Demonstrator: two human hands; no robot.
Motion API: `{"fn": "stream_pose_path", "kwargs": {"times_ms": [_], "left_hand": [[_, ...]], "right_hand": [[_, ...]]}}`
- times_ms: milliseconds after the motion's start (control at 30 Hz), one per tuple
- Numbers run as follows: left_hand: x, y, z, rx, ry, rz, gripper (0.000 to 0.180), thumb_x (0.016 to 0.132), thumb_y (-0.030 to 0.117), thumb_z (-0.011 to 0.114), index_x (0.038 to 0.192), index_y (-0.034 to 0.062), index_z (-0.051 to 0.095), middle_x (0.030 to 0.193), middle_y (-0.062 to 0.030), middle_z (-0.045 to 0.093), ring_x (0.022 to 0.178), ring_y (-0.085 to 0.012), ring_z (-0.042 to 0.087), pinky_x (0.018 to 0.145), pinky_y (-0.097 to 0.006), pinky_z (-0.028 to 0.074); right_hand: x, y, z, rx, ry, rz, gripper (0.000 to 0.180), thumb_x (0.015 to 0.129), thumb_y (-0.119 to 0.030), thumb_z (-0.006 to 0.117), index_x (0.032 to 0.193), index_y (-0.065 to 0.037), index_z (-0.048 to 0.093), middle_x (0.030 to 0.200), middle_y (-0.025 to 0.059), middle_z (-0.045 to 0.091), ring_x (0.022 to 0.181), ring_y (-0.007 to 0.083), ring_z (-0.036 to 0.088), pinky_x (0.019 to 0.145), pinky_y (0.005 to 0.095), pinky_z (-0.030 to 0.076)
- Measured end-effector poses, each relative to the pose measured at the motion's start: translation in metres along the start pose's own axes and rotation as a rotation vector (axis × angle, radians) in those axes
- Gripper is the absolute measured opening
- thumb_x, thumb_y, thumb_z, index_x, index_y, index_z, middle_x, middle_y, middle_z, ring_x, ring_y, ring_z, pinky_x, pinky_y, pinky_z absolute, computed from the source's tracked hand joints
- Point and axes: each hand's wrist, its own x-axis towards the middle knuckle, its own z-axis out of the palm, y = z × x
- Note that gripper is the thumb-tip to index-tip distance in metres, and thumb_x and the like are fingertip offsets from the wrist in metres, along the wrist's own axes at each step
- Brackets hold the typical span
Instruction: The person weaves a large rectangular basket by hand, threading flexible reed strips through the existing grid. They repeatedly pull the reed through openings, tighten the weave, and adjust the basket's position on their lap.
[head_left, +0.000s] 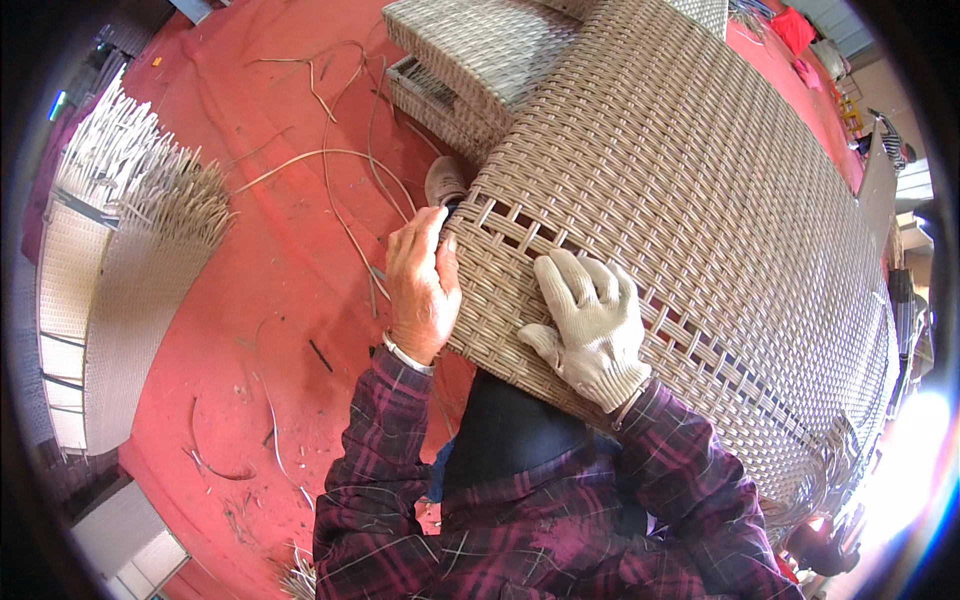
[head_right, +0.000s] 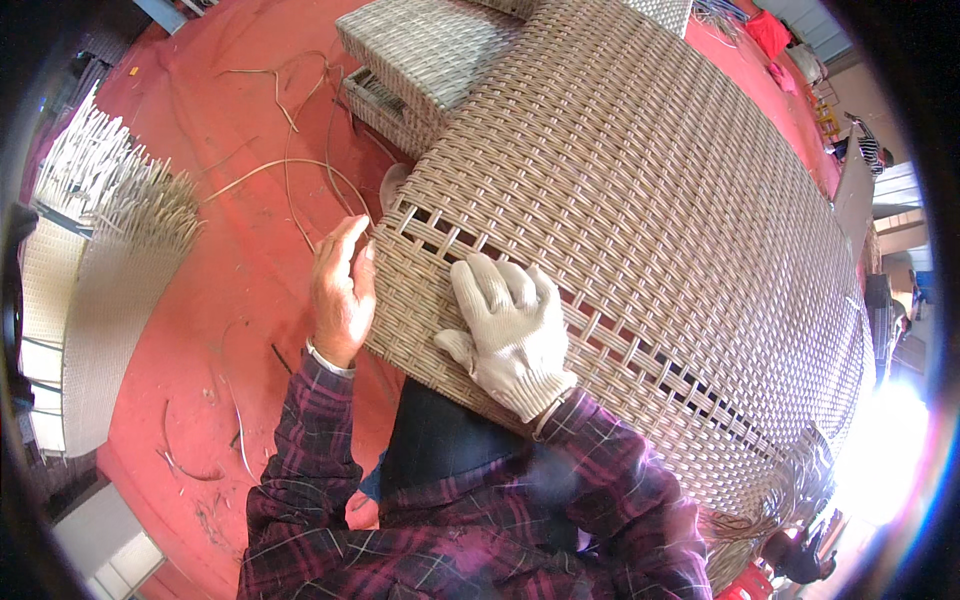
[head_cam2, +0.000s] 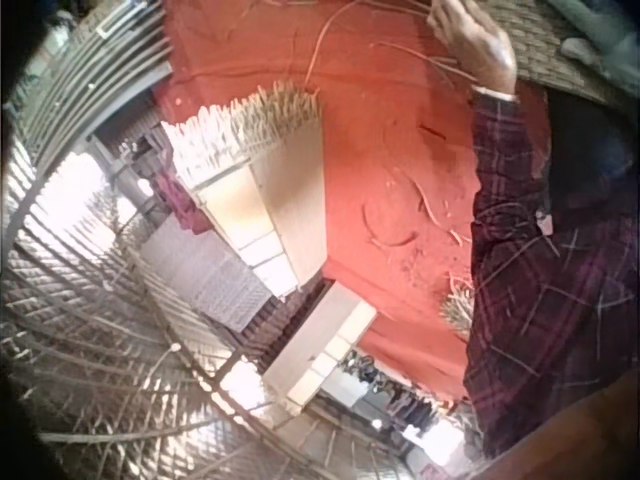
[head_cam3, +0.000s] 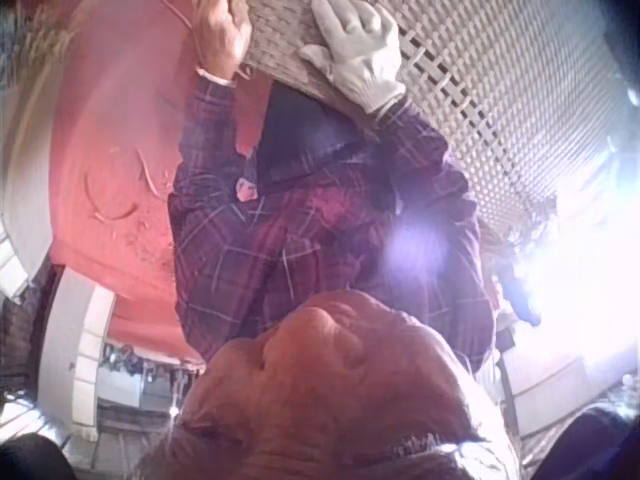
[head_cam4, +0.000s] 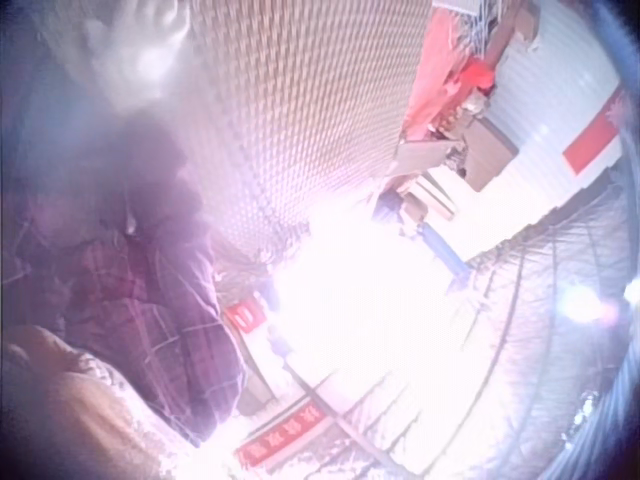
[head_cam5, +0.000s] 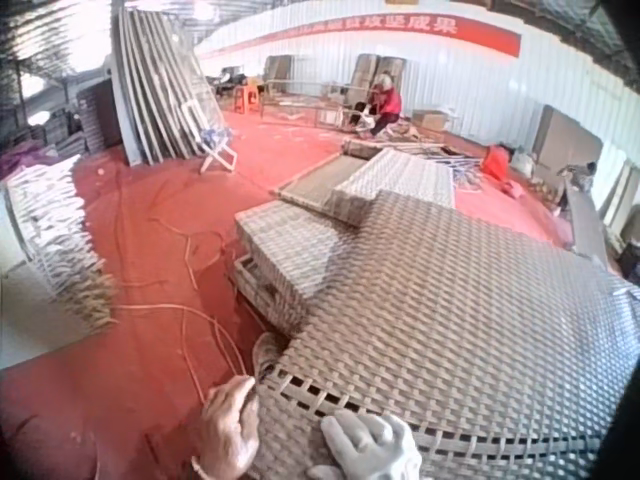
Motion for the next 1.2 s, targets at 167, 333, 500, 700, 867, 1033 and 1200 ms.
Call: {"fn": "stream_pose_path", "kwargs": {"times_ms": [167, 333, 500, 700, 867, 1033, 1200], "left_hand": [[0.018, -0.041, 0.013, -0.326, -0.265, -0.199, 0.032, 0.089, 0.004, 0.064, 0.12, -0.0015, 0.06, 0.11, -0.0162, 0.067, 0.1, -0.0271, 0.063, 0.09, -0.036, 0.05], [0.032, -0.072, 0.009, -0.789, -0.53, -0.573, 0.033, 0.092, 0.015, 0.067, 0.118, -0.0001, 0.054, 0.107, -0.0055, 0.062, 0.098, -0.0124, 0.056, 0.088, -0.028, 0.047], [0.025, -0.071, 0.015, -0.94, -0.572, -0.624, 0.037, 0.091, 0.023, 0.069, 0.117, 0.0049, 0.049, 0.107, -0.0046, 0.058, 0.1, -0.012, 0.053, 0.089, -0.03, 0.044], [0.029, -0.085, 0.028, -1.073, -0.631, -0.636, 0.04, 0.09, 0.022, 0.07, 0.117, 0.0061, 0.047, 0.107, -0.0057, 0.055, 0.099, -0.0119, 0.051, 0.09, -0.03, 0.043], [0.033, -0.084, 0.031, -1.1, -0.651, -0.629, 0.041, 0.089, 0.022, 0.069, 0.118, 0.0044, 0.045, 0.109, -0.0066, 0.057, 0.099, -0.0121, 0.051, 0.088, -0.03, 0.044], [0.046, -0.077, 0.023, -1.083, -0.692, -0.692, 0.042, 0.09, 0.023, 0.07, 0.118, 0.0036, 0.045, 0.105, -0.0076, 0.059, 0.097, -0.0131, 0.052, 0.086, -0.03, 0.045], [0.056, -0.068, 0.022, -0.848, -0.676, -0.585, 0.032, 0.093, 0.016, 0.066, 0.114, 0.0027, 0.047, 0.096, -0.0071, 0.061, 0.088, -0.0123, 0.055, 0.079, -0.029, 0.047]], "right_hand": [[0.029, -0.004, 0.017, 0.004, 0.038, 0.018, 0.068, 0.078, -0.046, 0.07, 0.13, -0.007, 0.053, 0.128, 0.0075, 0.054, 0.117, 0.0275, 0.053, 0.101, 0.0467, 0.037], [0.055, 0.001, 0.017, 0.187, -0.074, 0.104, 0.06, 0.071, -0.042, 0.077, 0.115, -0.005, 0.059, 0.101, 0.0069, 0.06, 0.094, 0.0292, 0.059, 0.083, 0.0473, 0.045], [0.055, 0.004, 0.015, 0.238, -0.053, 0.113, 0.056, 0.068, -0.04, 0.079, 0.109, -0.006, 0.061, 0.091, 0.0074, 0.061, 0.084, 0.0294, 0.061, 0.074, 0.0464, 0.047], [0.055, 0.009, 0.031, 0.189, 0.166, 0.039, 0.054, 0.068, -0.039, 0.08, 0.107, -0.007, 0.061, 0.088, 0.0082, 0.062, 0.08, 0.0294, 0.061, 0.07, 0.0451, 0.047], [0.059, 0.008, 0.034, 0.184, 0.217, 0.055, 0.052, 0.068, -0.039, 0.08, 0.106, -0.007, 0.062, 0.087, 0.0085, 0.062, 0.078, 0.0291, 0.062, 0.067, 0.0442, 0.047], [0.059, 0.007, 0.026, 0.201, 0.004, 0.136, 0.055, 0.069, -0.038, 0.079, 0.11, -0.006, 0.062, 0.092, 0.0074, 0.063, 0.084, 0.0275, 0.061, 0.074, 0.044, 0.047], [0.056, 0.008, 0.029, 0.148, 0.091, 0.084, 0.064, 0.071, -0.036, 0.077, 0.123, -0.004, 0.057, 0.107, 0.0085, 0.062, 0.094, 0.0268, 0.061, 0.082, 0.0434, 0.047]]}}
